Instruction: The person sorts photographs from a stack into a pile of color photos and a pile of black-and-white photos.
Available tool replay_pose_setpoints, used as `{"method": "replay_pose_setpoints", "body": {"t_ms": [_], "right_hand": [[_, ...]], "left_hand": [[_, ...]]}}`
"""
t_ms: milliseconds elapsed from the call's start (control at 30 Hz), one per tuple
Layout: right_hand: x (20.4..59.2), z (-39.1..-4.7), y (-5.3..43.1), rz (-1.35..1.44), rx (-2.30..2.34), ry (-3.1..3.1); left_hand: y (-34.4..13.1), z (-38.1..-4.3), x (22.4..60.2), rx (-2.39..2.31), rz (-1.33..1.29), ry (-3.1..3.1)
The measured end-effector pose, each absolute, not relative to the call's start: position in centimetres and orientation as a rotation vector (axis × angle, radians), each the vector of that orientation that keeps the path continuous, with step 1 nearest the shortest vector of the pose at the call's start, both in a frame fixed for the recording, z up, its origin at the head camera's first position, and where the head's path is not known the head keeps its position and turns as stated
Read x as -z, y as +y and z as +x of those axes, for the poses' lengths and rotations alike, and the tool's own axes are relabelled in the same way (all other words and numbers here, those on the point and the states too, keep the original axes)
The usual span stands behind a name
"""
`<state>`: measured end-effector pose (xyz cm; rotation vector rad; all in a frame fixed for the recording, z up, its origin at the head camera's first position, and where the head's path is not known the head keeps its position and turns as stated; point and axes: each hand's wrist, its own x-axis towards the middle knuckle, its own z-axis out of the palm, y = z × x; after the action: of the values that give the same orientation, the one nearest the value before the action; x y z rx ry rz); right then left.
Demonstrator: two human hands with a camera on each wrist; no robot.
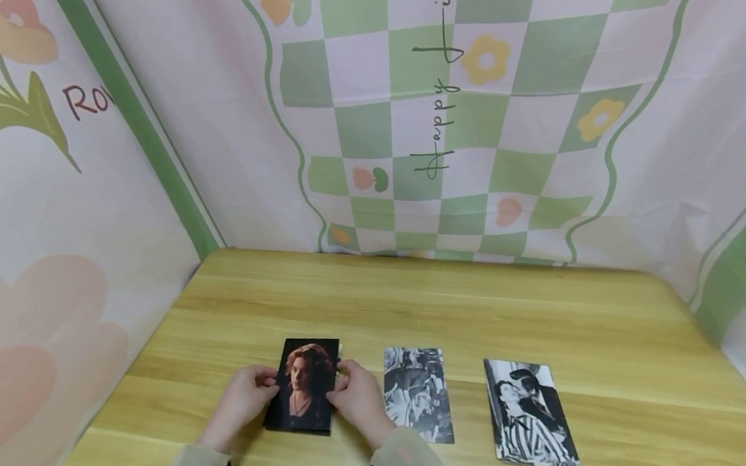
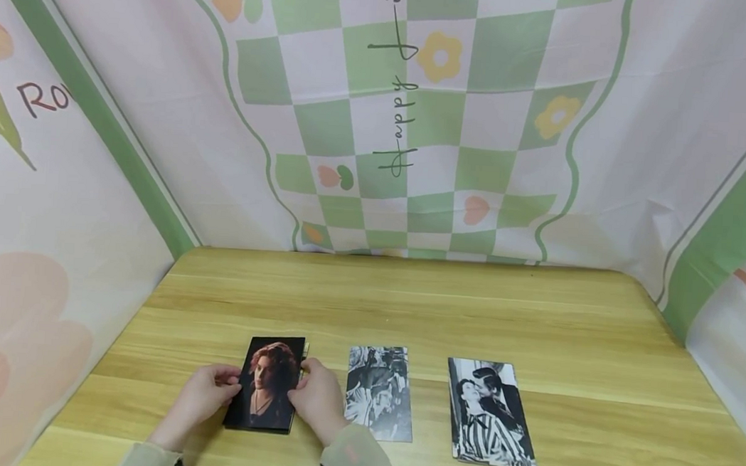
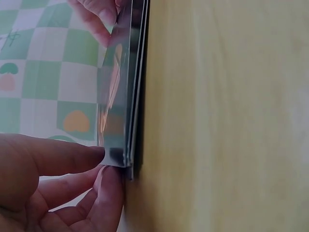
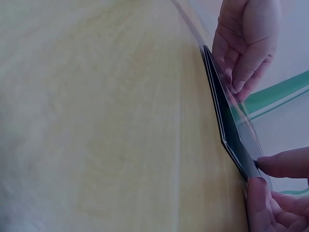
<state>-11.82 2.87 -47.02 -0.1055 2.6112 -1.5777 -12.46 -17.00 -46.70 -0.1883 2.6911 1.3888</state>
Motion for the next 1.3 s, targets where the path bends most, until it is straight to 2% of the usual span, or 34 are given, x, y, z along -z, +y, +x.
{"method": "replay_pose_setpoints", "body": {"t_ms": [767,1300], "right_hand": [[47.03,-11.88,3.01,-0.095,1.549,2.608],[47.14,-11.71,3.49,-0.045,1.846,2.319]], "left_hand": [[-17.24,-12.6,46.3,-1.253,-0.136,2.78],[-17.14,-12.69,46.06,-1.276,-0.117,2.808]]}}
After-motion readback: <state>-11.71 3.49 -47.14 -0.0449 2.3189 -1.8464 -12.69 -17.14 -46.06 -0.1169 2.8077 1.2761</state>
